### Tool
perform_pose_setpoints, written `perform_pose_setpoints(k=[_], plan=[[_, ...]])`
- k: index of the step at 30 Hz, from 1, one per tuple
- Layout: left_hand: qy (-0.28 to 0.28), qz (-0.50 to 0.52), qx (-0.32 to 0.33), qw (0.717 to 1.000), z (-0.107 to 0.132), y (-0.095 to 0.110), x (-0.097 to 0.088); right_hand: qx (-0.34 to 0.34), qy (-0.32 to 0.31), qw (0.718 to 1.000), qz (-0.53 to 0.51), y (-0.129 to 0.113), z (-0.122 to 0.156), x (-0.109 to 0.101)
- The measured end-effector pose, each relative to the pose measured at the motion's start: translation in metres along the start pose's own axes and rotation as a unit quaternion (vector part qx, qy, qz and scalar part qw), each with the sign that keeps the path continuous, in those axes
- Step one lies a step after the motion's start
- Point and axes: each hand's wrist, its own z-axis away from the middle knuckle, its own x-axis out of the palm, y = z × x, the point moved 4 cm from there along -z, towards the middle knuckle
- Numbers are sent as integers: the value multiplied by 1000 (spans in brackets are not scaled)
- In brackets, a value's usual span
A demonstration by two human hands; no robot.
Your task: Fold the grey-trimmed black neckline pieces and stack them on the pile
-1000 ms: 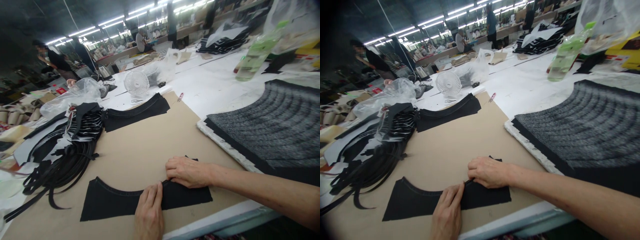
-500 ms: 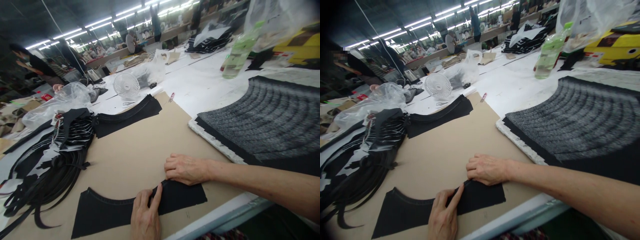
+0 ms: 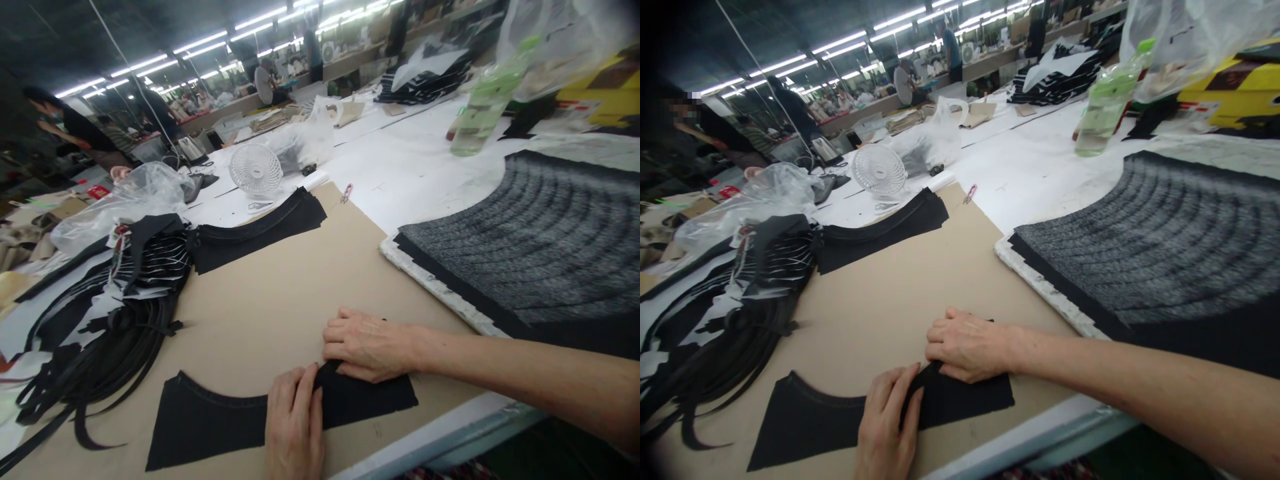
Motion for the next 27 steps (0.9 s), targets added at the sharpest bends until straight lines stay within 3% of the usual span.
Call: perform_pose_setpoints(k=[3,7,14,22,27], plan=[[11,-47,39,998,19,4,4,-1,-5,1000,8,-1,-2,1],[4,-90,42,995,33,9,6,-22,-11,999,36,-3,-5,1],[-13,-93,85,992,27,11,-3,-97,-26,992,72,-7,-17,11],[-27,-117,86,989,24,15,-5,-128,-37,987,85,-5,-19,13],[6,-115,78,990,15,20,-10,-177,-25,976,122,-8,-18,15]])
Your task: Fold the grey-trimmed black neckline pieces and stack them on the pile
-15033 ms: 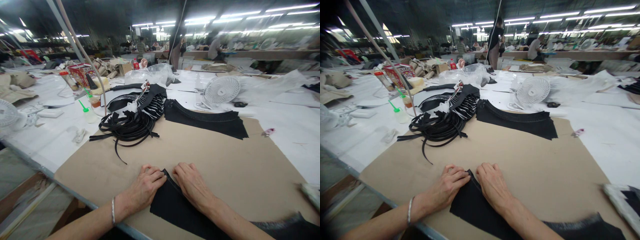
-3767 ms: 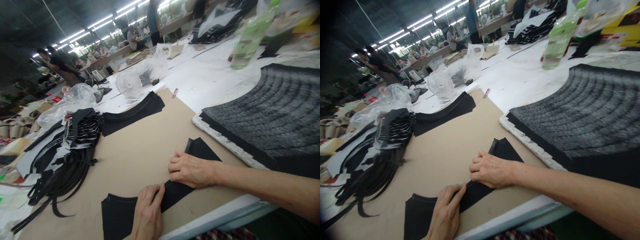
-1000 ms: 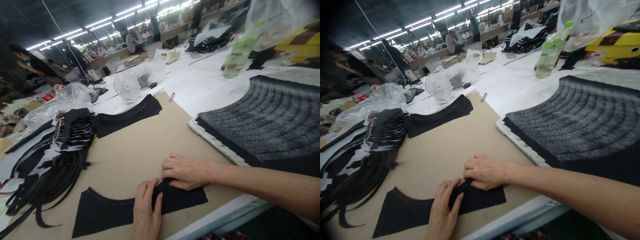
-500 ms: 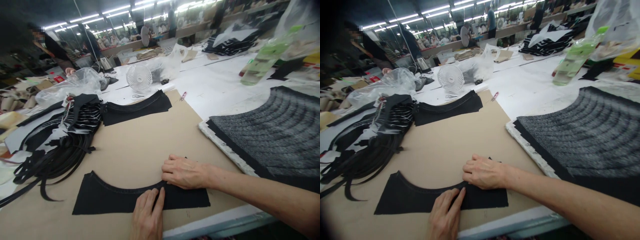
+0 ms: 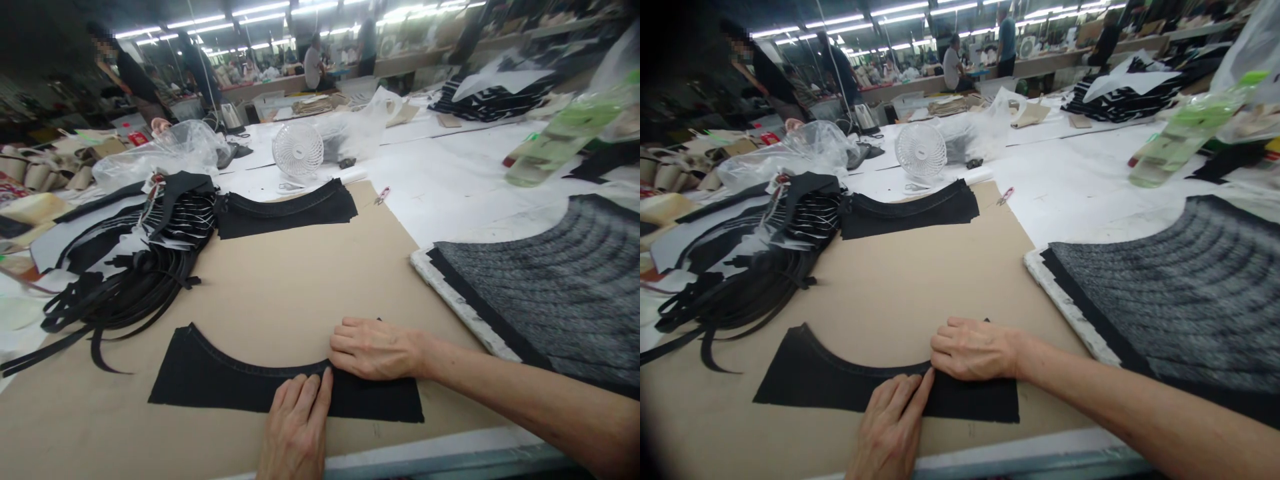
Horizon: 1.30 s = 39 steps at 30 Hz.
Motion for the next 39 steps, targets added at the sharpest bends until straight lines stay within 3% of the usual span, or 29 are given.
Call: perform_pose_setpoints(k=[4,7,10,12,14,20,26,31,39], plan=[[10,10,-14,1000,-1,1,0,7,6,1000,-7,-2,-2,5],[10,15,-20,1000,2,1,1,112,2,991,-78,3,-3,7],[-1,15,-17,1000,4,1,1,231,23,949,-215,10,0,6],[-6,17,-16,1000,4,1,0,256,30,924,-282,12,1,2],[-3,20,-21,1000,3,1,-1,247,26,921,-299,12,2,-3],[11,31,-25,999,3,0,-3,177,-22,965,-194,5,1,-10],[19,39,-22,999,6,1,0,200,-21,958,-205,5,0,-8],[45,98,-77,991,9,-3,2,212,28,969,-124,-4,3,-12],[-14,149,-157,976,-25,-19,1,238,131,960,-64,-34,21,2]])
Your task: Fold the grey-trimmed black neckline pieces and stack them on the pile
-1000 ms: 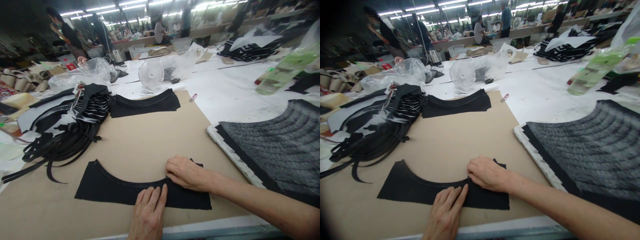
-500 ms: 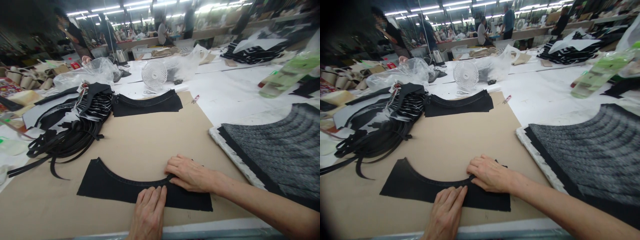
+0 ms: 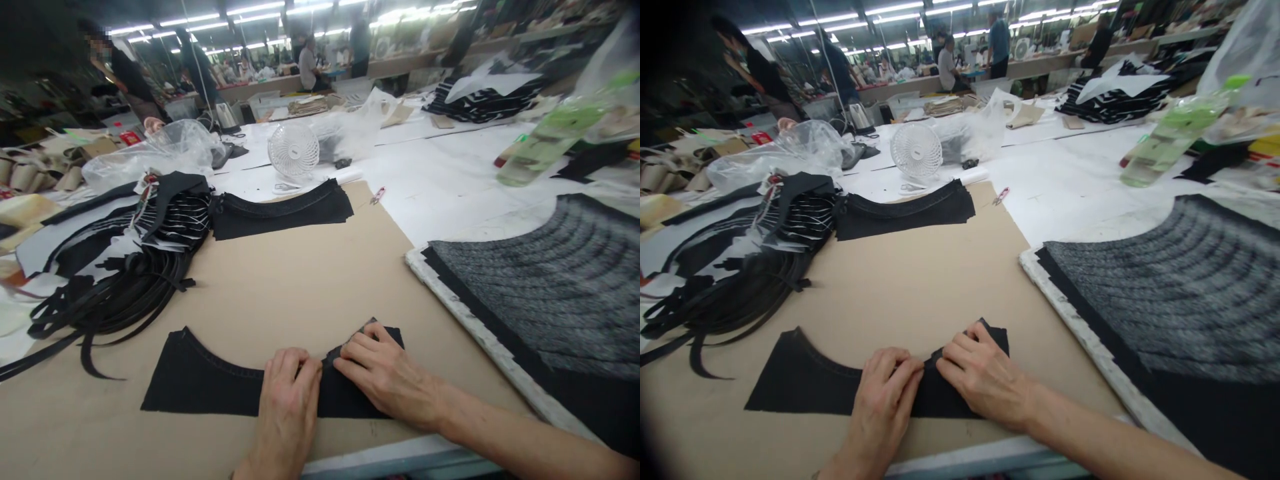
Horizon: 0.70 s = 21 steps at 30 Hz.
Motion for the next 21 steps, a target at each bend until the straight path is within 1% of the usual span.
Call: perform_pose_setpoints(k=[2,5,9,15,21], plan=[[-22,-6,-2,1000,-8,1,3,-3,12,1000,4,-2,3,1],[-49,-22,4,999,-14,3,7,-7,20,1000,9,-3,4,1],[-73,-66,34,995,-17,6,9,-7,28,999,14,-4,6,1],[-80,-138,91,983,-20,13,10,-5,28,999,26,-2,7,1],[-83,-205,150,964,-26,24,9,-8,40,998,39,-3,6,-4]])
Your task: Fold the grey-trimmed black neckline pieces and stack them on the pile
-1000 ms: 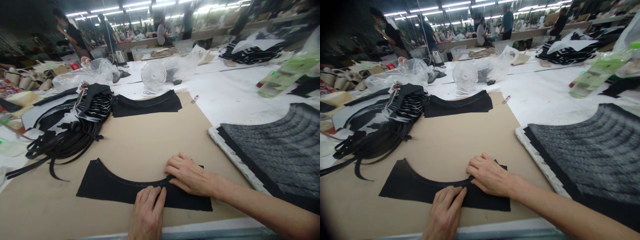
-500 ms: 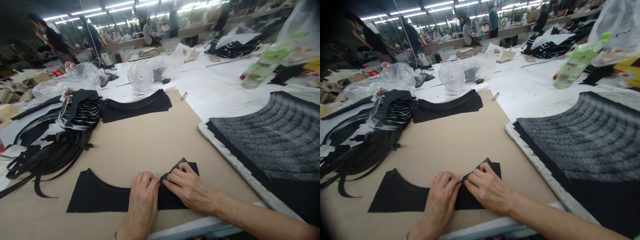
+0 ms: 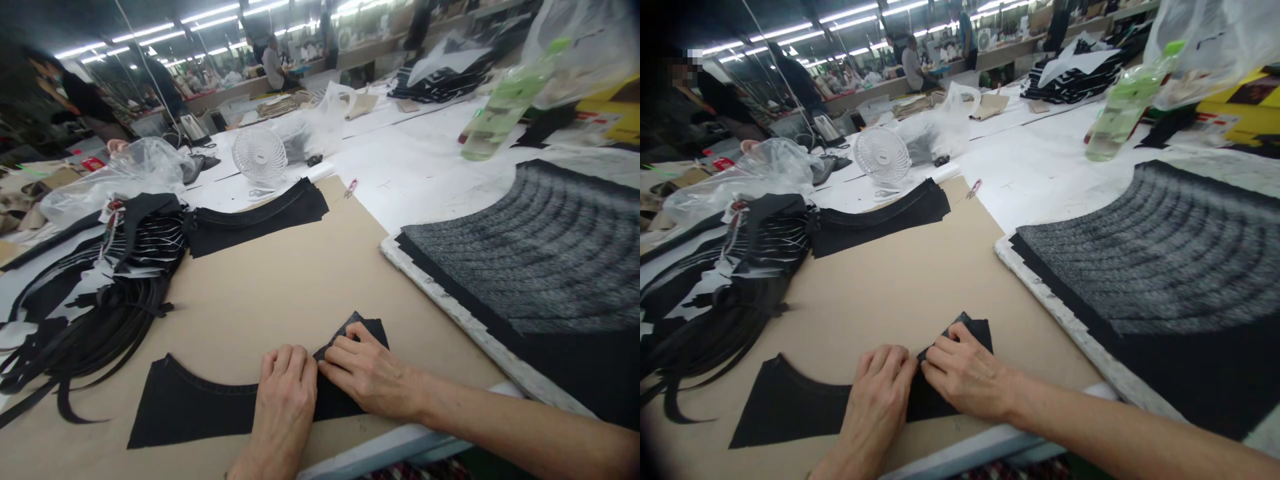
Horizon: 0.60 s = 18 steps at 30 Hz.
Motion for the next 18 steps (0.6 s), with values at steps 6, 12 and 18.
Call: perform_pose_setpoints(k=[6,12,18], plan=[[-26,-68,43,996,-6,7,2,-6,5,1000,2,-1,1,0],[-59,-54,10,997,1,3,10,-5,2,1000,2,0,2,1],[-44,-15,-35,998,8,0,8,-3,-5,1000,2,0,3,1]])
